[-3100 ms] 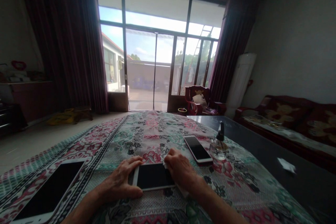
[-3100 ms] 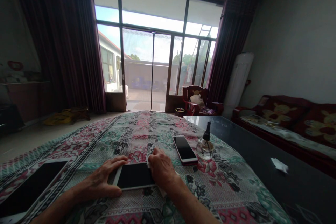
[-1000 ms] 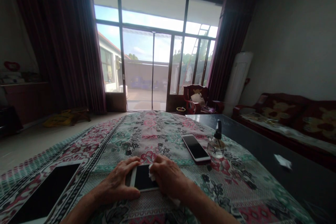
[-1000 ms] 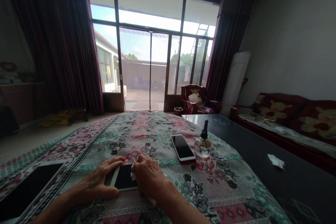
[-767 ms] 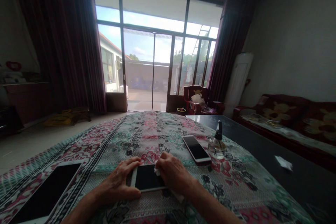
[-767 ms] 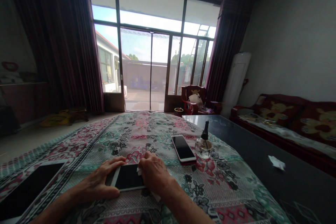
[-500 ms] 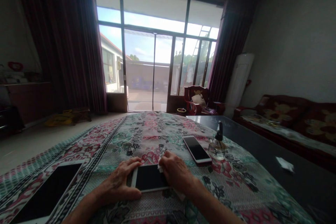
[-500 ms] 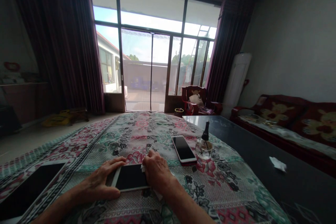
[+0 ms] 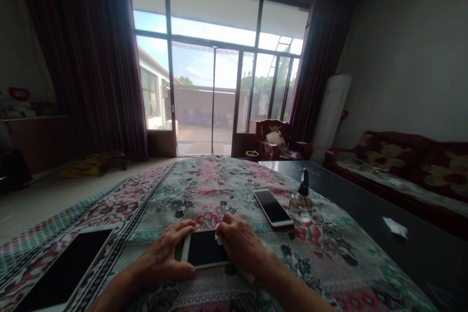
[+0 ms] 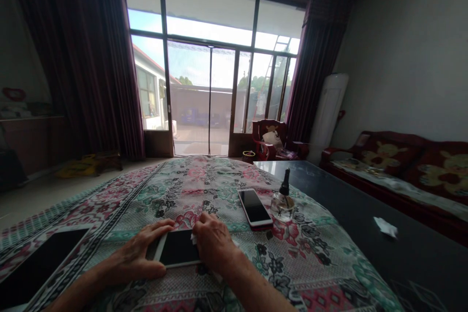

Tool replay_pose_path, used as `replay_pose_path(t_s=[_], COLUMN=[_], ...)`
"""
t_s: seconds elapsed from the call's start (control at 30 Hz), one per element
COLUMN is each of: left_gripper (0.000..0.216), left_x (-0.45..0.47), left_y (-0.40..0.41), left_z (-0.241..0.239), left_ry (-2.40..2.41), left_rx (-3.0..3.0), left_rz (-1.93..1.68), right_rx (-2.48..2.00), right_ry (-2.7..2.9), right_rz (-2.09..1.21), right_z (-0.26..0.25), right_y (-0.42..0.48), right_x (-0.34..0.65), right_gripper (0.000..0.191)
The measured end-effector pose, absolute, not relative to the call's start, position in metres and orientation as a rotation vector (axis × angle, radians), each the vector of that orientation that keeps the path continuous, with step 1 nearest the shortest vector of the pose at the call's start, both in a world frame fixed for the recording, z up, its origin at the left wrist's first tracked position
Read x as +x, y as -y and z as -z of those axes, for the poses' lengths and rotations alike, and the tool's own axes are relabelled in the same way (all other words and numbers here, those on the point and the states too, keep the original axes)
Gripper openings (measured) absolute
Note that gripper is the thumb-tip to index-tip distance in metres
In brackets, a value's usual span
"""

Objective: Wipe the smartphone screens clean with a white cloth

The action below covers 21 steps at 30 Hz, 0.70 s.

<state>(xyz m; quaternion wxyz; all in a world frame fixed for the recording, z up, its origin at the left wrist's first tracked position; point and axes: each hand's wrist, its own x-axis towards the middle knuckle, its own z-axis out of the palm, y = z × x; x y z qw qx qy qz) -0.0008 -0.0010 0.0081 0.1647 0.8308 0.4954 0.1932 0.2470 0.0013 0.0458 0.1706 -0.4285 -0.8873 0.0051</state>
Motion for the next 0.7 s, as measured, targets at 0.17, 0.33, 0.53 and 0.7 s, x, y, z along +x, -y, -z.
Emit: replay_pose_path(t_s=[0.17, 0.33, 0.53, 0.7], left_gripper=[0.079, 0.079, 0.08, 0.08], left_x=[-0.0016, -0.0015, -0.0047, -0.0046], left_y=[-0.0004, 0.0001, -0.0012, -0.0011], left_z=[-0.0054, -0.005, -0.0007, -0.0007], left_ry=[-1.404, -1.416, -1.395, -1.395], left_rx=[2.374, 2.376, 2.386, 2.373], left_rz=[-0.552, -0.559, -0.591, -0.587], right_rx=[-1.166, -1.27, -1.421, -1.262], right_ry=[2.527, 2.5, 2.398, 2.483], right_rz=[-0.071, -0.053, -0.012, -0.043], right_z=[-0.0488, -0.0476, -0.0446, -0.0421], right_y=[0.0014, 0.0005, -0.0036, -0.0004], right_x=[0.247, 0.2449, 0.245, 0.2381], right_gripper=[0.019, 0.021, 0.022, 0.02])
